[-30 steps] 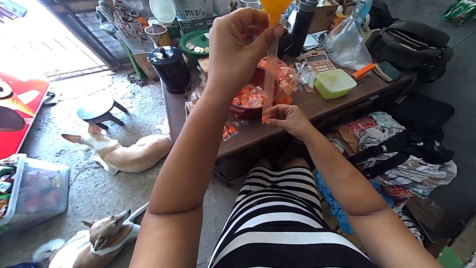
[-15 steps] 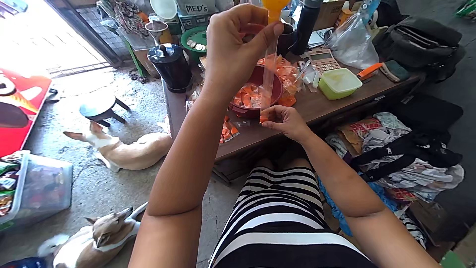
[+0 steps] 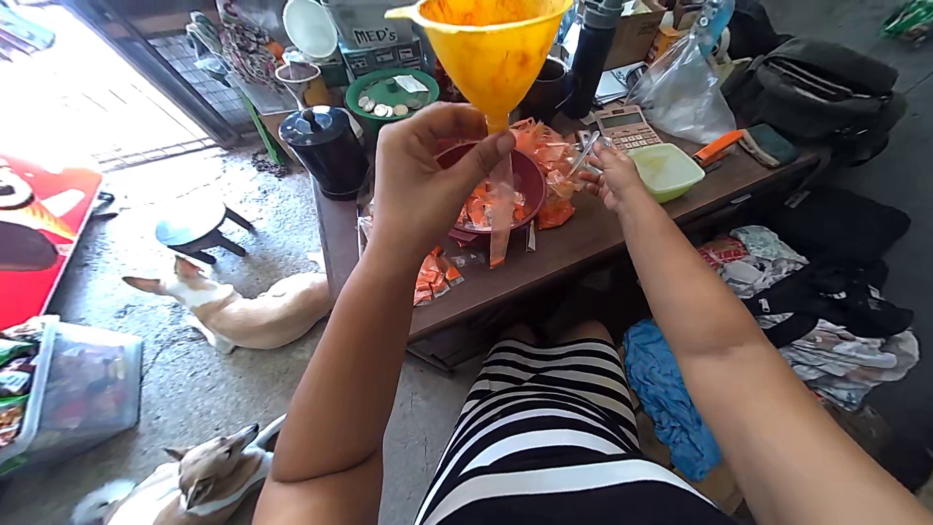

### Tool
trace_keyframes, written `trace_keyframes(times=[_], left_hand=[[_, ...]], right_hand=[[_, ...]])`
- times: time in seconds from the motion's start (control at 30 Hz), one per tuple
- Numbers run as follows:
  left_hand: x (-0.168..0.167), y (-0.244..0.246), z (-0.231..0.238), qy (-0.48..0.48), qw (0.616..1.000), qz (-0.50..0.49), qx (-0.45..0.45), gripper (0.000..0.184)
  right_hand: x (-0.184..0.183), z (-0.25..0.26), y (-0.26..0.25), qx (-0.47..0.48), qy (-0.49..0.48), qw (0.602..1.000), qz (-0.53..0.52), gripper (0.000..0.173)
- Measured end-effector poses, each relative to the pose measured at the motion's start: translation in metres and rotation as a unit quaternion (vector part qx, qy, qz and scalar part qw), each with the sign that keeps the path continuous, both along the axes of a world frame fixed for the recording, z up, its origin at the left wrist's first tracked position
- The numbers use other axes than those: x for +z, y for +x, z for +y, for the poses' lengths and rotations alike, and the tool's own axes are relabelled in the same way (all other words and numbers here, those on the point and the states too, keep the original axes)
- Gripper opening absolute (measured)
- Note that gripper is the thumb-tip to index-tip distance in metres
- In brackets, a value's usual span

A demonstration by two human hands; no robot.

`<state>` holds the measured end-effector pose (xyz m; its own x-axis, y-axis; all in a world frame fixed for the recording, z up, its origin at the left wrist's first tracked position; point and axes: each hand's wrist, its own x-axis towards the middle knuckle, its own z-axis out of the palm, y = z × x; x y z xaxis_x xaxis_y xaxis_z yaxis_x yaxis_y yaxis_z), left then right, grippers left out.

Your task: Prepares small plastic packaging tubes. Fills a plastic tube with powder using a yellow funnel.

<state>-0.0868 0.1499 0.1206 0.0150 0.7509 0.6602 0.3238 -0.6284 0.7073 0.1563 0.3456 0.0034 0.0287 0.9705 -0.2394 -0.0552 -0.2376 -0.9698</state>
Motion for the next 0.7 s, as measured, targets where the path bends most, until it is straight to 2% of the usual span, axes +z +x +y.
trace_keyframes(times=[0.1, 0.17, 0.23, 0.3, 0.4, 0.47, 0.7], left_hand=[[-0.003, -0.002, -0.007, 0.011, 1.0, 0.004, 0.009, 0.009], [-0.005, -0.002, -0.012, 0.007, 1.0, 0.004, 0.013, 0.009], [-0.009, -0.003, -0.014, -0.003, 1.0, -0.008, 0.014, 0.012], [-0.014, -0.003, -0.014, -0.01, 1.0, -0.018, 0.016, 0.012], [-0.022, -0.002, -0.012, -0.023, 0.999, -0.031, 0.011, 0.012], [-0.027, 0.0, -0.011, -0.033, 0.999, -0.04, 0.007, 0.012], [-0.039, 0.004, -0.018, -0.041, 0.998, -0.042, 0.007, 0.012]], right_hand=[[-0.002, 0.018, -0.009, 0.025, -0.013, 1.0, 0.006, 0.043], [-0.004, 0.022, -0.014, 0.048, 0.042, 0.997, -0.032, 0.036], [-0.002, 0.018, -0.016, 0.071, 0.133, 0.982, -0.114, 0.035], [0.006, 0.006, -0.017, 0.111, 0.249, 0.938, -0.213, 0.037], [0.019, -0.011, -0.019, 0.146, 0.418, 0.842, -0.308, 0.036], [0.022, -0.015, -0.017, 0.15, 0.458, 0.811, -0.332, 0.034], [0.018, -0.01, -0.002, 0.06, 0.407, 0.868, -0.279, 0.036]])
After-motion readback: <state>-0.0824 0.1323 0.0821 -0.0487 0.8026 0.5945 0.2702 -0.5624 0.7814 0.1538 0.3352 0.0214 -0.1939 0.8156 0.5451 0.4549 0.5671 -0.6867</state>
